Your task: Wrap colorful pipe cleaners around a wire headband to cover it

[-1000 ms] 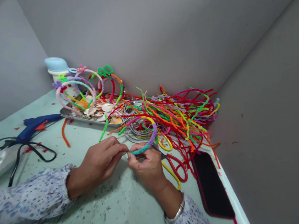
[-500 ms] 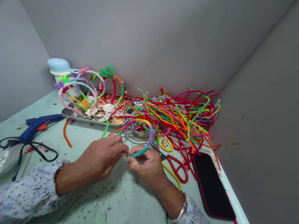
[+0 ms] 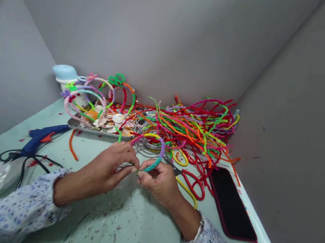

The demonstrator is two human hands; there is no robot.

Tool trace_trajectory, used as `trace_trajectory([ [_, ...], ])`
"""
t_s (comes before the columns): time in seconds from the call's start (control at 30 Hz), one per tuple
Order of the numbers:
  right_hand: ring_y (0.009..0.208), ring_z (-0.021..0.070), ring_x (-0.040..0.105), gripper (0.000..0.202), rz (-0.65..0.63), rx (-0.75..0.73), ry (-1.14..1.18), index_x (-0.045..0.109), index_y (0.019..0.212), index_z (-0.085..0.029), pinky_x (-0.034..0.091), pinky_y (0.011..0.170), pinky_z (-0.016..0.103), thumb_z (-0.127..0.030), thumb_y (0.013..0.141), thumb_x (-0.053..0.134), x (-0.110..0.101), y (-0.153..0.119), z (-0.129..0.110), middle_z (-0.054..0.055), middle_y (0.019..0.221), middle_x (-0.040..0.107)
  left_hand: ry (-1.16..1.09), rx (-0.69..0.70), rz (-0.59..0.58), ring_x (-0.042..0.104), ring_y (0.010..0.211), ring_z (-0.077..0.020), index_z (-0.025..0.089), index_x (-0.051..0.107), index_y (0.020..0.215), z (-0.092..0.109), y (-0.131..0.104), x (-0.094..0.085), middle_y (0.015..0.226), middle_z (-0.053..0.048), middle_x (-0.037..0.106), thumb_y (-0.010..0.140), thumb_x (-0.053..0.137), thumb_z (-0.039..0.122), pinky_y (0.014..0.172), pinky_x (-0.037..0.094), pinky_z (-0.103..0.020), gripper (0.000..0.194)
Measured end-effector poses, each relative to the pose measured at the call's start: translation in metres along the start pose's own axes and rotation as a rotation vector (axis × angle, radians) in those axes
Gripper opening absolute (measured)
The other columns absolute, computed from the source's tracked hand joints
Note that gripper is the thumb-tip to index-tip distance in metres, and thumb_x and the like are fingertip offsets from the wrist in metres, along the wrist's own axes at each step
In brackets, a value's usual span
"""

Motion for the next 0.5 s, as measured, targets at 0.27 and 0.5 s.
trace_trajectory([
  [0.27, 0.052, 0.0088, 0.055, 0.012, 0.151, -0.059, 0.156, 0.061, 0.082, -0.02, 0.046, 0.053, 0.019, -0.028, 0.077, 0.069, -0.018, 0.008, 0.007, -0.004, 0.059, 0.064, 0.068, 0.154, 0.432, 0.054, 0.085, -0.0184, 0.02, 0.057, 0.089, 0.021, -0.021, -0.008, 0.087, -0.004, 0.061, 0.082, 0.058, 0.01, 0.077, 0.04, -0.035, 0.012],
  [0.5, 0.051, 0.0096, 0.056, 0.015, 0.135, -0.042, 0.127, 0.061, 0.079, -0.019, 0.046, 0.051, 0.02, -0.03, 0.074, 0.071, -0.012, 0.007, 0.004, -0.004, 0.057, 0.062, 0.064, 0.153, 0.432, 0.058, 0.088, -0.0186, 0.019, 0.059, 0.099, 0.008, -0.02, 0.007, 0.094, -0.005, 0.066, 0.084, 0.059, 0.01, 0.081, 0.042, -0.036, 0.018],
])
Point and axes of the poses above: each hand's wrist, its own y-axis towards the middle knuckle, its own x-axis out of the palm, z = x × y, the point moved 7 cm from there along y, towards the middle knuckle
